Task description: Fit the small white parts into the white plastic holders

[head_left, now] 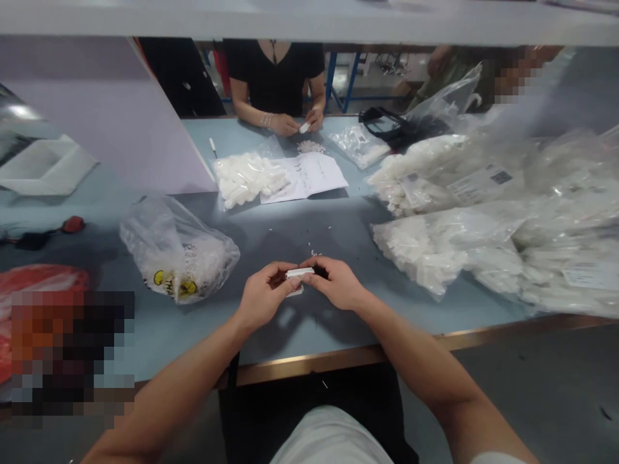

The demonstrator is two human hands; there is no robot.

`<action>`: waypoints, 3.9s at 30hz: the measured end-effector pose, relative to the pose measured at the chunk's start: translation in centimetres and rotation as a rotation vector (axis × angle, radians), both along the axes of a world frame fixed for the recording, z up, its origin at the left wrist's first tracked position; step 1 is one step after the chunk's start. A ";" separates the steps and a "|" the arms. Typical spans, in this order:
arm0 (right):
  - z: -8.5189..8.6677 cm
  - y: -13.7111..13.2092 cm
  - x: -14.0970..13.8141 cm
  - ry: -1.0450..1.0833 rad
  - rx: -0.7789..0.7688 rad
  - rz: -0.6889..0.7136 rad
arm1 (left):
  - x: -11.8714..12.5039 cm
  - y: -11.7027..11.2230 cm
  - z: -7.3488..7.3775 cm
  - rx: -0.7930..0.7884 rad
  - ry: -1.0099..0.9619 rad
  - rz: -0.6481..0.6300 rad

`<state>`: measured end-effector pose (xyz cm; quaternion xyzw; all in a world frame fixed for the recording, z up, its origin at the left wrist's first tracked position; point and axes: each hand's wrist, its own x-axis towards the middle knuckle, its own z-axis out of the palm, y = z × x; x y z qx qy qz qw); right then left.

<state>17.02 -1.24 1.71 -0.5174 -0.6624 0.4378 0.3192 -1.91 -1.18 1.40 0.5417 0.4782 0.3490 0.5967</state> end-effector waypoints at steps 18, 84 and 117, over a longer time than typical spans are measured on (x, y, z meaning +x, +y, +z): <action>0.3 0.5 0.2 0.107 -0.085 0.039 | 0.1 0.3 0.0 -0.075 -0.111 0.001; -2.9 0.4 -0.7 0.130 -0.065 -0.213 | -2.6 3.7 -1.2 0.515 0.841 -0.288; -2.2 0.8 -1.6 -0.202 0.030 -0.195 | -2.4 3.4 -1.3 0.543 0.857 -0.260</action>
